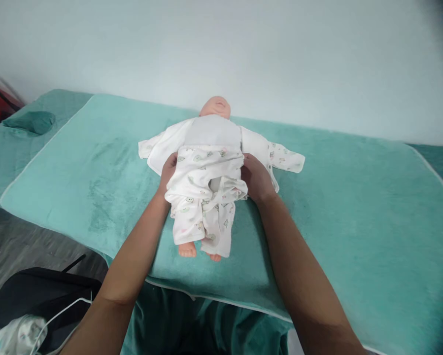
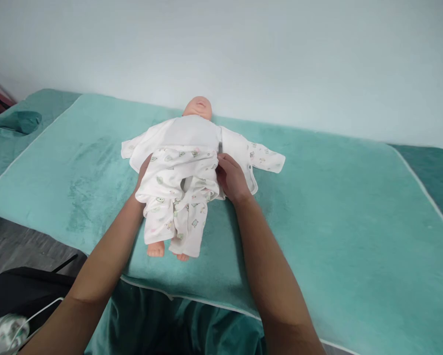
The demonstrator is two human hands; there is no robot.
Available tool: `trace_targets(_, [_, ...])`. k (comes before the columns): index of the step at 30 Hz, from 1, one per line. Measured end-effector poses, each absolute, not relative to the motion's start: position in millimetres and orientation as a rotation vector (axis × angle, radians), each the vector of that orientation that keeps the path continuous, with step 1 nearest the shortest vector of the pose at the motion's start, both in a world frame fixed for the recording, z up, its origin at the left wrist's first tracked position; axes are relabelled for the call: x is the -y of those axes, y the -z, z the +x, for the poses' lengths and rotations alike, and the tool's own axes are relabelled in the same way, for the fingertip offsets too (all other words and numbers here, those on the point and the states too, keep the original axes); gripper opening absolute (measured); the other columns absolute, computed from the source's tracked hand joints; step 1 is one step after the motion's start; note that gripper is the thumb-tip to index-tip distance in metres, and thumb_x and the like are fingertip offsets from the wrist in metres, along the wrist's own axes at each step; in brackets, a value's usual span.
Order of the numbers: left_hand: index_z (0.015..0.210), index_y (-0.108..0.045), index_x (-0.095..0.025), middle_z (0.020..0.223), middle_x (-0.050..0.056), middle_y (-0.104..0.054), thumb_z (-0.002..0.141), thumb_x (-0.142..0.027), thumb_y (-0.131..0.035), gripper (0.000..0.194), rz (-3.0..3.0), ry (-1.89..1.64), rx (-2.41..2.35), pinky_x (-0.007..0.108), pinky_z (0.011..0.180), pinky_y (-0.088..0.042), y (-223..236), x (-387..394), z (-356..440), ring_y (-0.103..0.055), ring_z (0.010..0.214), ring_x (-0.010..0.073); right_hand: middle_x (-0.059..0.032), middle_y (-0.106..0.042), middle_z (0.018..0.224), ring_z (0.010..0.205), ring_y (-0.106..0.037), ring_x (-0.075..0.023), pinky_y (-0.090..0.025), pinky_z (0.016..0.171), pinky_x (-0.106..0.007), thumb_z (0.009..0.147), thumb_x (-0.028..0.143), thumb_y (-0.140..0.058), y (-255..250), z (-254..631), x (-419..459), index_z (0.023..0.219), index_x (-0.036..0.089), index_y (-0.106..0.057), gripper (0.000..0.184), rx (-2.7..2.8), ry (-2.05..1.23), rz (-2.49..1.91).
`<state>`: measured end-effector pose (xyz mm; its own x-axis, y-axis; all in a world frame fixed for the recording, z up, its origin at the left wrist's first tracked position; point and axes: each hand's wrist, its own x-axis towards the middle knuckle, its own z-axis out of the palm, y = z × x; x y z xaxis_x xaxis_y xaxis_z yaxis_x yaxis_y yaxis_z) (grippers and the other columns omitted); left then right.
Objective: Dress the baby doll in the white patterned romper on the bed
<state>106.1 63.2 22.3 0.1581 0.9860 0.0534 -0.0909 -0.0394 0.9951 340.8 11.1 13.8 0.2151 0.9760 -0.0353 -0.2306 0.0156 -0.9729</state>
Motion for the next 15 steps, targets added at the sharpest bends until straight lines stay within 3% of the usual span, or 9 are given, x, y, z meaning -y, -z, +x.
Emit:
trace_targets(4, [0.096,-0.069,-0.021,0.097,0.002,-0.072,0.078,-0.036,-0.073,0.024,1.171,-1.295,-1.039,0.033,0.088,-0.051,-20,-61,103,-0.065,0.095,0.0193,0.0019,-0.059,0.078,0.072,-0.057,-0.0183,-0.051,0.068,-0.033,0.081,0.053,-0.075,-7,345,-9,0.086,0.029,-0.059,0.029,0.949,-1.017,-1.160])
trace_targets(9, [0.093,-0.071,-0.020,0.093,0.001,-0.072,0.080,-0.035,-0.073,0.020,1.279,-1.214,-1.079,0.026,0.081,-0.050,-21,-63,95,-0.064,0.088,0.0160,0.0007,-0.061,0.088,0.077,-0.057,-0.0186,-0.048,0.069,-0.032,0.075,0.055,-0.082,-3,353,-8,0.094,0.030,-0.063,0.036,1.114,-0.985,-1.137])
trace_targets(12, [0.094,-0.068,-0.021,0.109,0.003,-0.072,0.084,-0.037,-0.070,0.019,1.334,-1.187,-1.034,0.027,0.087,-0.050,-19,-63,93,-0.065,0.097,0.0168,0.0004,-0.060,0.087,0.077,-0.055,-0.0186,-0.048,0.069,-0.032,0.074,0.055,-0.084,-5,354,-9,0.091,0.029,-0.062,0.038,1.133,-1.003,-1.129])
trace_targets(15, [0.094,-0.060,-0.022,0.135,0.007,-0.065,0.088,-0.038,-0.066,0.018,1.391,-1.218,-0.967,0.029,0.100,-0.047,-14,-62,94,-0.062,0.119,0.0190,-0.0003,-0.059,0.091,0.081,-0.055,-0.0180,-0.049,0.074,-0.032,0.075,0.053,-0.084,-10,353,-10,0.084,0.027,-0.060,0.037,1.194,-0.956,-1.082])
